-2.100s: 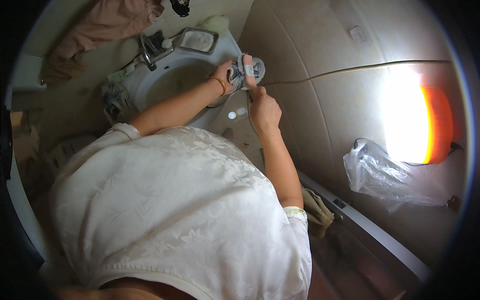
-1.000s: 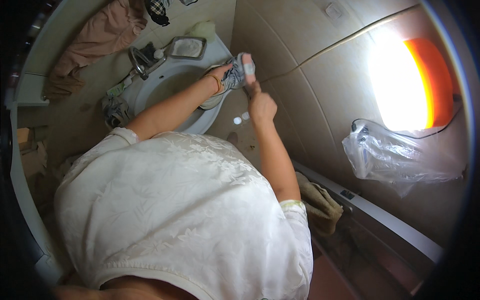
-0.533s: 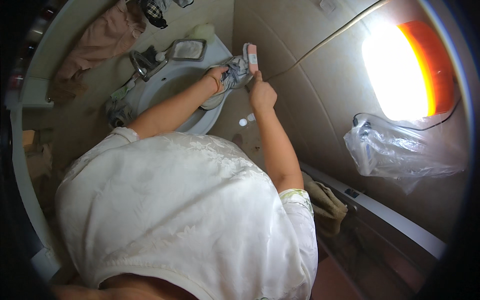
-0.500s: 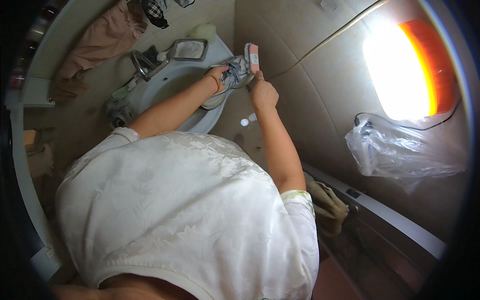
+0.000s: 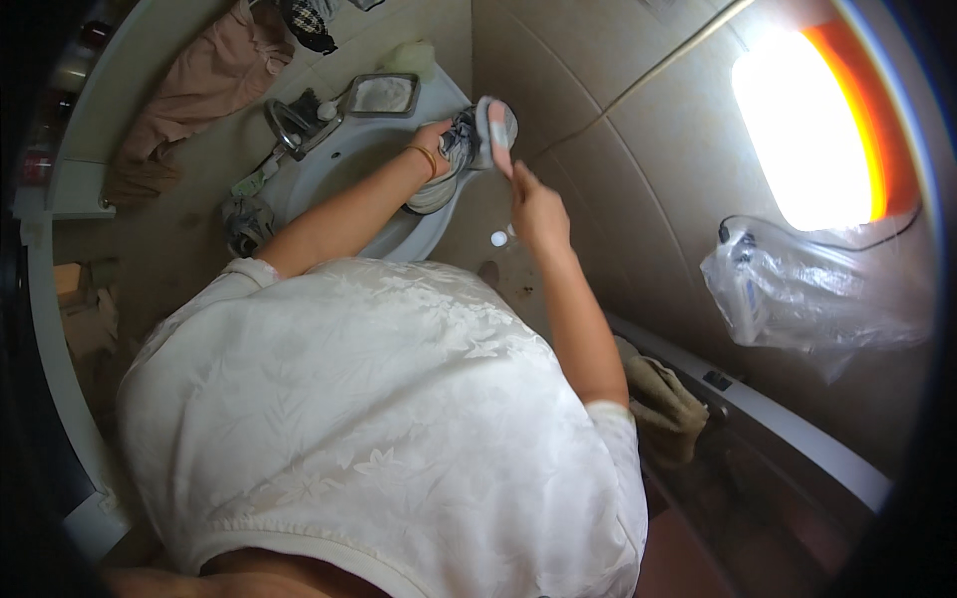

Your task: The person cleans a shoe in a sink, scrubbing the sole and upper surfaces using a brush while turning the shoe by hand.

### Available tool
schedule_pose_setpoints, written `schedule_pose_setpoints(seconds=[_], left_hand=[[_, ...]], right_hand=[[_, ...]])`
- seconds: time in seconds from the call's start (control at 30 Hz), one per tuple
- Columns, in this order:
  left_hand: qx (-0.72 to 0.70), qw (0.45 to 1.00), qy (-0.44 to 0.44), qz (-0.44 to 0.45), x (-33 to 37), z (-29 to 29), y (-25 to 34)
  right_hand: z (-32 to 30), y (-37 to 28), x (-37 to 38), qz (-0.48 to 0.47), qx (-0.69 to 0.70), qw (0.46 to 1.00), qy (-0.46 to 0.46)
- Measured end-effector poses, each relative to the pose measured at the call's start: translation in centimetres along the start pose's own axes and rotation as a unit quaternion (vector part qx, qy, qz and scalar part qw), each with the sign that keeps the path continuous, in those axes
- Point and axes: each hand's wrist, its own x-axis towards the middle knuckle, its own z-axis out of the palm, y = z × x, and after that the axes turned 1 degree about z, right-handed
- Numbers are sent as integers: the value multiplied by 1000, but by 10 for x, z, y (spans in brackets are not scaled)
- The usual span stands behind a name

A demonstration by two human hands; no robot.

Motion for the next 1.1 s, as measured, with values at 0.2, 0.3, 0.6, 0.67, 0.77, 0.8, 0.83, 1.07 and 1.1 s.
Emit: schedule_pose_setpoints(seconds=[0.2,0.3,0.6,0.67,0.77,0.8,0.83,1.07,1.1], left_hand=[[14,999,-1,35,-6,9,-6],[-36,998,-39,-17,-2,12,-5],[25,999,-16,24,14,0,-6],[-11,998,-68,-10,14,6,-9],[6,998,-62,19,4,2,-4],[18,998,-55,34,-1,4,-3],[16,998,-55,37,-2,4,-2],[42,999,-9,-8,4,11,-10],[33,999,0,-4,7,5,-9]], right_hand=[[-3,-24,-8,3,-110,988,-111],[9,-10,16,43,-74,995,-47],[11,-14,7,6,-106,991,-85],[13,-10,32,45,-132,990,-27],[-7,-21,18,17,-91,994,-56],[-15,-26,4,-9,-74,995,-74],[-10,-21,-10,-55,-62,994,-74],[12,-1,39,11,-157,988,-4],[5,-7,41,14,-150,989,-14]])
